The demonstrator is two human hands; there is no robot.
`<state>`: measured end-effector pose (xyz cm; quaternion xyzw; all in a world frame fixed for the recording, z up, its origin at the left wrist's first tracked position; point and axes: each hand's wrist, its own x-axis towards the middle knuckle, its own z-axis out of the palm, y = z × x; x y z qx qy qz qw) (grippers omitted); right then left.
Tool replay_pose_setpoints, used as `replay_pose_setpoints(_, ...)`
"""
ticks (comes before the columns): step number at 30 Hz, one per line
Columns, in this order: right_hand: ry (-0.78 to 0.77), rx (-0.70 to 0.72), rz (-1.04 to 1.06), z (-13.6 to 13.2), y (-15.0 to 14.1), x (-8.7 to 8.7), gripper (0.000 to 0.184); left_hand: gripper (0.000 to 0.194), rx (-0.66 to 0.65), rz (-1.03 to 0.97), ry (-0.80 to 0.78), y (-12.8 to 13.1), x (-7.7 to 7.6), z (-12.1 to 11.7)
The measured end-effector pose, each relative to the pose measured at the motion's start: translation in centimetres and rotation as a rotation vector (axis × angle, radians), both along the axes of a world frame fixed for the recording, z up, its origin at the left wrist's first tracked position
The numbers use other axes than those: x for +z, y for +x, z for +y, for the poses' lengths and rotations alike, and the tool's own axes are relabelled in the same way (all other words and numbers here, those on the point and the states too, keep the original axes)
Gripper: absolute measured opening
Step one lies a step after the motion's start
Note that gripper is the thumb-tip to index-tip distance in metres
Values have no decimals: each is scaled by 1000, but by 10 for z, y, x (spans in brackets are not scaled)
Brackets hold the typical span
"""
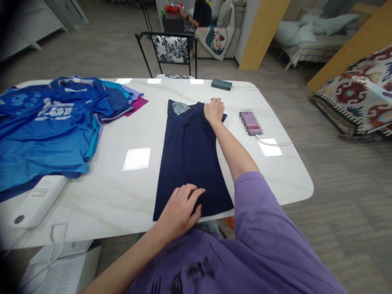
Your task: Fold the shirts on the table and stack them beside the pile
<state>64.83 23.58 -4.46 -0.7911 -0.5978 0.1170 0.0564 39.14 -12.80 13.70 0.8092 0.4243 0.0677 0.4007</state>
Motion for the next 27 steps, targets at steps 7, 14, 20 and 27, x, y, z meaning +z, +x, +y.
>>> replay_pose_setpoints(7,-152,-201,-37,-29,91,5,47,40,-174,-64,7,87,10,-12)
replay_pose_setpoints(14,-154,-8,138,-18,85,14,35,20,-102,91,-17,108,10,-17)
replay_pose_setpoints(20,-167,-32,274,-3,77,37,47,12,-172,56,-27,103,16,-11)
replay_pose_setpoints(27,-231,21,264,34,38,51,29,22,-19,-106,-62,76,14,-4)
